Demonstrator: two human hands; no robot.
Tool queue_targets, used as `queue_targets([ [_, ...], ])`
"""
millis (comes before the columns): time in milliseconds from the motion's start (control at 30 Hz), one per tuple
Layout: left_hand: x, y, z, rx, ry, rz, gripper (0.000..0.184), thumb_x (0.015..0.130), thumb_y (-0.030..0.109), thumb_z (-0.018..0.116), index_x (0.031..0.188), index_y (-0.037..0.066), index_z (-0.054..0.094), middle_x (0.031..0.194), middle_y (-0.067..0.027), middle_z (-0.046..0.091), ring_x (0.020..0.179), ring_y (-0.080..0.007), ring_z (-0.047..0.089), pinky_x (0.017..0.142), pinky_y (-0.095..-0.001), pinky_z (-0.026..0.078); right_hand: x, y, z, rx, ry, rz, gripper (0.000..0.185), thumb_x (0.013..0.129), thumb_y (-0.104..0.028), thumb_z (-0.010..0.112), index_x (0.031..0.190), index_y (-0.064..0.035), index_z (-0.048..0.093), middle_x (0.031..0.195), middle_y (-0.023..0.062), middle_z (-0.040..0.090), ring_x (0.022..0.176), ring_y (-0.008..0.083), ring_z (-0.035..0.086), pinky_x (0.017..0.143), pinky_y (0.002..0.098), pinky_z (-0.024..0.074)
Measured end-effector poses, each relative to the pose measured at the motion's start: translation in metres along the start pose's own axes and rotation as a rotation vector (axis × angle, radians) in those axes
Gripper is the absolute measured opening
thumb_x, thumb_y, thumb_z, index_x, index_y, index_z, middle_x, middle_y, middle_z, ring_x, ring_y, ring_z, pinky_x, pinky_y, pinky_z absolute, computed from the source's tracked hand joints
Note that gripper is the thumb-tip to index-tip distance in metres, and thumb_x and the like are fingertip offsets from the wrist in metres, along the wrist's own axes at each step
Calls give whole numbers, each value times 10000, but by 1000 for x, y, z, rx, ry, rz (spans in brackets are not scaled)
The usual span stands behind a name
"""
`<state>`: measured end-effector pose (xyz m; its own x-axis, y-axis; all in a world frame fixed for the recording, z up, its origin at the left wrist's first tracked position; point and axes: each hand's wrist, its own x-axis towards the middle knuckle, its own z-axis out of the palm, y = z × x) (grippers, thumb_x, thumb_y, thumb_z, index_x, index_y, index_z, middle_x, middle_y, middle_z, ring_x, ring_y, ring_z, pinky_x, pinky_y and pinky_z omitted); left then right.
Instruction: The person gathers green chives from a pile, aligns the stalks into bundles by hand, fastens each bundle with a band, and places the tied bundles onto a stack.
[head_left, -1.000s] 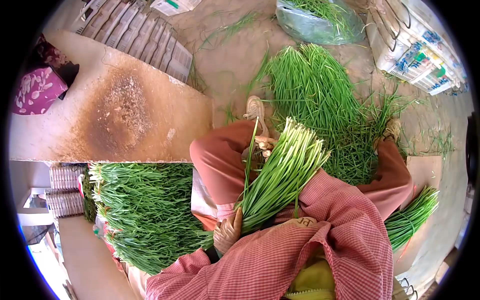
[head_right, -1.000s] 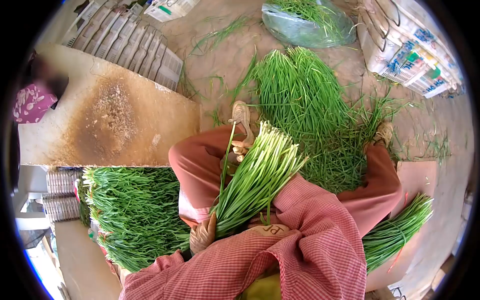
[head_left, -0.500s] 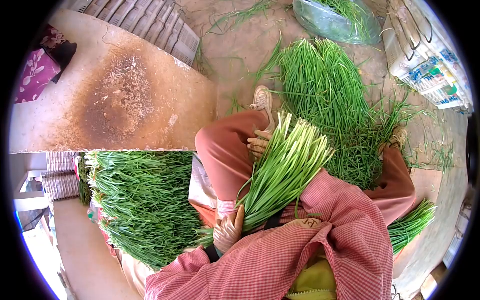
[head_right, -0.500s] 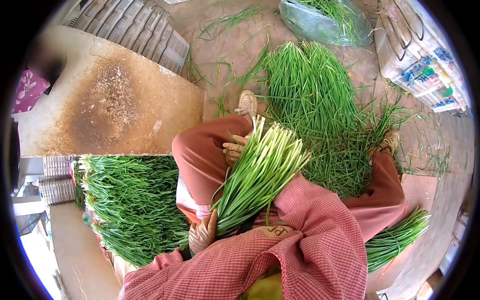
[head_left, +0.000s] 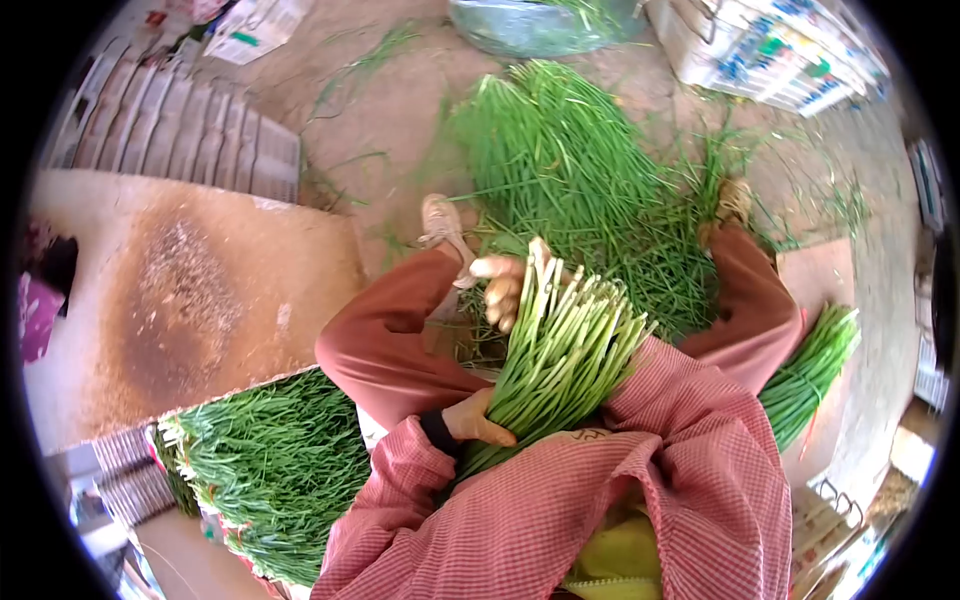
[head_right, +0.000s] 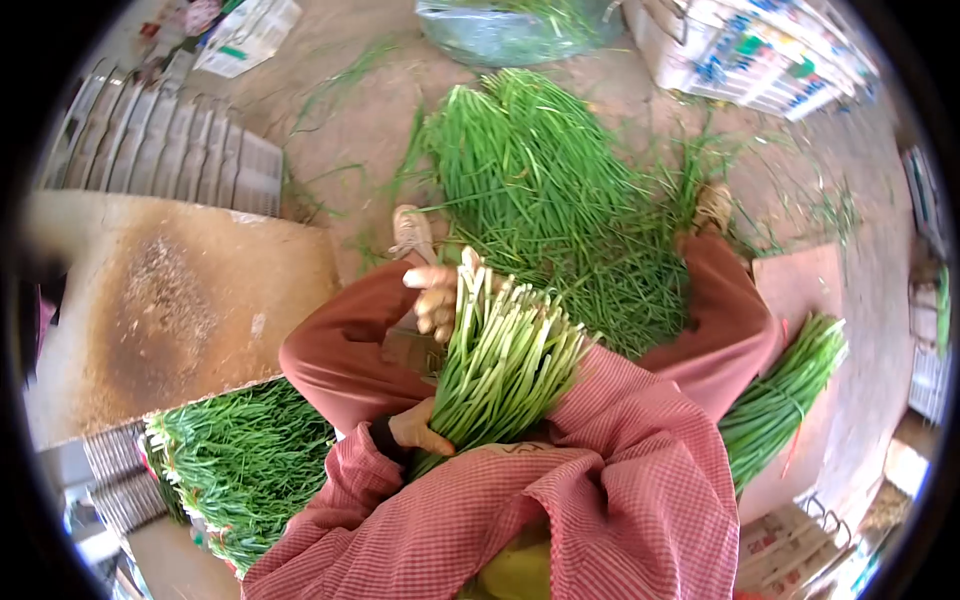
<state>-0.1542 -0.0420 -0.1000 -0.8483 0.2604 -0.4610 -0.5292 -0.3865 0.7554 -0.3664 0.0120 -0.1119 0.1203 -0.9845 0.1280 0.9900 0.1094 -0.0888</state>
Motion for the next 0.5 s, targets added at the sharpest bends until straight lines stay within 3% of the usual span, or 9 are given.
queue_targets([
  [33, -2, -10, 1, -110, -15, -55, 843, 607, 219, 781, 1278, 10, 317, 1216, -102, 458, 1114, -199, 426, 945, -329, 333, 1, -7, -24, -96, 33, -97, 535, 877, -384, 430, 1222, 22, 387, 856, 114, 608, 781, 225, 600, 661, 302, 517],
  [67, -4, -13, 11, -116, -20, -58, 843, 607, 219, 781, 1278, 10, 317, 1216, -102, 458, 1114, -199, 426, 945, -329, 333, 9, -29, 25, -260, 720, 7, 449, 803, -324, 585, 1097, 2, 497, 770, 90, 610, 670, 193, 601, 571, 283, 524],
  [100, -8, -12, 22, -279, 96, -34, 711, 624, 178, 761, 1215, 15, 401, 1133, -71, 513, 1030, -174, 476, 902, -306, 365, 6, -60, -28, -652, 704, 123, 336, 725, -275, 680, 928, -33, 564, 717, 67, 601, 589, 168, 578, 557, 275, 513],
  [167, -21, -8, 39, -495, 288, -15, 535, 645, 84, 717, 1129, 23, 498, 1032, -44, 574, 914, -145, 538, 834, -279, 413, -1, -88, 17, -470, 1286, -193, 246, 757, -300, 638, 764, -71, 548, 567, -11, 514, 435, 111, 458, 408, 222, 426],
  [233, -28, -23, 41, -498, 354, 10, 519, 651, 74, 707, 1124, 18, 500, 1027, -50, 576, 901, -148, 543, 824, -281, 421, -57, -126, -16, -444, 852, -758, 228, 840, -288, 547, 814, -64, 581, 483, -52, 422, 404, 54, 362, 375, 158, 321],
  [267, -28, -28, 40, -505, 399, 33, 504, 657, 64, 698, 1118, 13, 502, 1021, -56, 577, 888, -152, 549, 814, -283, 428, -64, -129, 29, -452, 1113, -816, 227, 858, -270, 524, 855, -54, 593, 468, -71, 390, 393, 31, 317, 378, 142, 286],
  [333, -26, -22, 47, -530, 399, 26, 489, 670, 52, 683, 1120, 8, 498, 1025, -73, 579, 877, -164, 562, 807, -289, 440, -92, -153, 36, -987, 1048, -685, 211, 850, -250, 532, 886, -53, 597, 586, -14, 528, 500, 84, 469, 502, 172, 412],
  [400, -24, -11, 56, -635, 411, 41, 476, 679, 39, 668, 1122, 4, 495, 1029, -90, 581, 882, -183, 571, 813, -300, 448, -84, -124, 48, -1389, 385, -572, 213, 834, -253, 541, 903, -63, 606, 906, 100, 609, 861, 198, 567, 810, 310, 451],
  [500, -21, -2, 62, -621, 381, 61, 500, 674, 53, 674, 1133, -3, 484, 1040, -112, 578, 910, -206, 571, 834, -320, 447, -62, -60, 102, -2291, 465, 302, 199, 812, -251, 552, 873, -74, 619, 1194, 149, 488, 1186, 253, 379, 1026, 405, 252],
])
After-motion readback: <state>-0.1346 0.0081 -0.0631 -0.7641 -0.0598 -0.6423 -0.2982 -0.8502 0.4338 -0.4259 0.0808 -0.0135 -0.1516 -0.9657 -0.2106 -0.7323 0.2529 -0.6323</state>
